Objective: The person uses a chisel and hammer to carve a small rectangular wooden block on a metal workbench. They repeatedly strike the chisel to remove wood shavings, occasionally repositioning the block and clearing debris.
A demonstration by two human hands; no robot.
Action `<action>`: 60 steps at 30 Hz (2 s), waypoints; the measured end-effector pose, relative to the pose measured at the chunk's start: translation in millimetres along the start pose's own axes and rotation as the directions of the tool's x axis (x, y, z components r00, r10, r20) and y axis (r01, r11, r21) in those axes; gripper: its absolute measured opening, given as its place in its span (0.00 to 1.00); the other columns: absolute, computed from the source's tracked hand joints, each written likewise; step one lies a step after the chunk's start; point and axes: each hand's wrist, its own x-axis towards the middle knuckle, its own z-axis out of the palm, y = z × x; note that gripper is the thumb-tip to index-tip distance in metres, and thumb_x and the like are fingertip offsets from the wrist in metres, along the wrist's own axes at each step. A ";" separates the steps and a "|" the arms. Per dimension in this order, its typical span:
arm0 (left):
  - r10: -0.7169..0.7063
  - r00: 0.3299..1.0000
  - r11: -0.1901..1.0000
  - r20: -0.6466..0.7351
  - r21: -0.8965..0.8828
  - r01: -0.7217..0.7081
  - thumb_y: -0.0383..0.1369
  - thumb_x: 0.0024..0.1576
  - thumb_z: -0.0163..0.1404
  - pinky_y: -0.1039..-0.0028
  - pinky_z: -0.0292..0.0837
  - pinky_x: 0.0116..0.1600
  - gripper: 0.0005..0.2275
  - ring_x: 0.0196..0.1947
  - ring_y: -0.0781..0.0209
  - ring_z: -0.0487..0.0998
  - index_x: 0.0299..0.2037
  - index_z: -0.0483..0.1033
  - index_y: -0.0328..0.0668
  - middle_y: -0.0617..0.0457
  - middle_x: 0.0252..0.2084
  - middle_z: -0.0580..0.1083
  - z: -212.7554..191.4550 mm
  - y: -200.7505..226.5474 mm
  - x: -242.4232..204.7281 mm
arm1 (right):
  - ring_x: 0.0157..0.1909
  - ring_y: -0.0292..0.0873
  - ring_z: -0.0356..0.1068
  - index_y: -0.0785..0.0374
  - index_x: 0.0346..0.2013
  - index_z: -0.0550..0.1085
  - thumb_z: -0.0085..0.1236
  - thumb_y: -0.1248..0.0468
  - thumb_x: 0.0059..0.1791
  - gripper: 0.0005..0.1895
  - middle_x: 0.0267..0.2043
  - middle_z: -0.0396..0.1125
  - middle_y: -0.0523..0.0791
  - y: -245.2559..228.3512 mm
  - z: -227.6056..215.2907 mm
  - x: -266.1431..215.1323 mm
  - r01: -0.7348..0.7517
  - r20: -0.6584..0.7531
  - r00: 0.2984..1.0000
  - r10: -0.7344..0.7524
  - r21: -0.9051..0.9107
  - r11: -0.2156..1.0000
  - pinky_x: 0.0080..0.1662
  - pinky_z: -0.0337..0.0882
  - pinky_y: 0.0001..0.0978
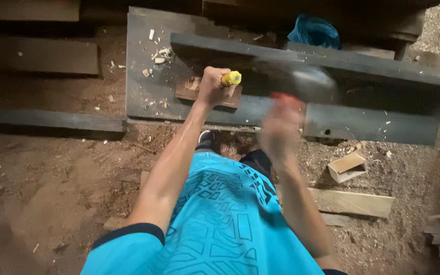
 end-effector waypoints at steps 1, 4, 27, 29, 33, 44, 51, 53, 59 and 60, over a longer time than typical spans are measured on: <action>0.036 0.999 0.999 0.011 0.015 -0.036 0.25 0.50 0.60 0.70 0.63 0.25 0.10 0.18 0.59 0.69 0.22 0.71 0.36 0.44 0.19 0.69 1.4 0.0 -2.8 | 0.27 0.35 0.63 0.62 0.43 0.70 0.40 0.60 0.65 0.13 0.29 0.63 0.41 4.1 8.8 0.3 -0.096 0.065 0.992 0.105 -0.130 0.987 0.27 0.64 0.28; 0.050 0.998 0.998 0.027 0.038 -0.051 0.25 0.51 0.60 0.71 0.65 0.23 0.11 0.16 0.62 0.70 0.20 0.72 0.39 0.48 0.17 0.71 -0.4 -5.3 3.7 | 0.30 0.35 0.64 0.64 0.45 0.70 0.40 0.60 0.66 0.13 0.30 0.64 0.42 23.0 -1.2 -1.3 0.283 0.085 0.956 -0.282 -0.530 0.800 0.29 0.64 0.28; 0.009 0.999 1.000 -0.034 0.015 -0.008 0.23 0.53 0.59 0.71 0.59 0.24 0.13 0.15 0.65 0.65 0.20 0.68 0.36 0.49 0.16 0.66 -19.7 -8.9 10.6 | 0.19 0.32 0.58 0.59 0.42 0.70 0.43 0.57 0.64 0.12 0.24 0.60 0.38 24.6 -18.7 2.9 0.166 -0.099 0.984 -0.149 0.192 0.967 0.21 0.58 0.28; 0.042 0.999 0.998 -0.006 0.043 -0.042 0.24 0.51 0.59 0.73 0.60 0.23 0.11 0.16 0.67 0.67 0.20 0.70 0.39 0.51 0.17 0.69 -20.0 -5.3 4.4 | 0.22 0.35 0.62 0.62 0.43 0.71 0.42 0.58 0.63 0.13 0.25 0.63 0.38 24.9 7.9 8.7 0.096 0.004 0.995 -0.096 -0.036 0.995 0.22 0.62 0.32; -0.016 1.000 1.000 -0.017 0.011 0.016 0.23 0.53 0.58 0.71 0.60 0.25 0.11 0.16 0.64 0.64 0.22 0.68 0.34 0.47 0.18 0.65 -30.9 -3.3 14.4 | 0.27 0.37 0.63 0.63 0.47 0.71 0.39 0.59 0.65 0.14 0.30 0.64 0.41 18.7 -4.0 13.6 0.275 0.018 0.955 -0.295 -0.416 0.867 0.26 0.64 0.30; 0.124 0.992 0.980 0.035 0.154 -0.128 0.28 0.48 0.61 0.68 0.63 0.25 0.11 0.20 0.47 0.70 0.21 0.69 0.39 0.42 0.21 0.69 -26.7 -16.4 5.2 | 0.19 0.40 0.62 0.64 0.42 0.72 0.39 0.58 0.59 0.15 0.18 0.62 0.41 2.9 33.4 14.0 -0.276 0.187 0.918 0.350 -0.335 0.901 0.23 0.59 0.35; 0.006 0.999 0.992 0.049 0.123 -0.012 0.28 0.51 0.60 0.66 0.64 0.27 0.12 0.19 0.46 0.72 0.22 0.68 0.37 0.41 0.21 0.68 -30.3 -18.7 1.4 | 0.21 0.31 0.57 0.59 0.45 0.69 0.44 0.55 0.61 0.11 0.26 0.59 0.39 -7.4 -35.1 -6.1 0.021 -0.140 0.990 0.021 0.293 0.956 0.25 0.60 0.21; 0.014 0.999 0.997 0.036 0.074 -0.017 0.27 0.49 0.58 0.65 0.64 0.27 0.10 0.20 0.44 0.72 0.22 0.68 0.37 0.40 0.21 0.68 -31.9 -21.6 14.7 | 0.23 0.34 0.60 0.60 0.46 0.70 0.44 0.56 0.61 0.12 0.26 0.62 0.41 11.1 -16.8 2.1 -0.044 -0.049 0.998 0.051 0.122 0.992 0.27 0.62 0.26; 0.047 0.997 0.992 0.064 0.117 -0.054 0.27 0.47 0.58 0.67 0.67 0.26 0.06 0.20 0.48 0.76 0.23 0.73 0.41 0.44 0.22 0.72 -35.6 -11.8 7.0 | 0.32 0.40 0.70 0.63 0.51 0.73 0.45 0.59 0.61 0.12 0.31 0.69 0.45 49.4 48.1 -0.7 -0.097 0.118 0.983 0.142 -0.324 0.941 0.35 0.68 0.36; 0.069 0.996 0.988 0.051 0.136 -0.075 0.26 0.47 0.58 0.67 0.66 0.26 0.08 0.20 0.48 0.75 0.21 0.71 0.40 0.43 0.21 0.71 -36.7 -13.3 13.9 | 0.36 0.41 0.72 0.64 0.52 0.73 0.45 0.61 0.62 0.11 0.36 0.71 0.45 47.8 36.8 4.7 0.012 0.091 0.996 0.016 -0.300 0.954 0.37 0.71 0.37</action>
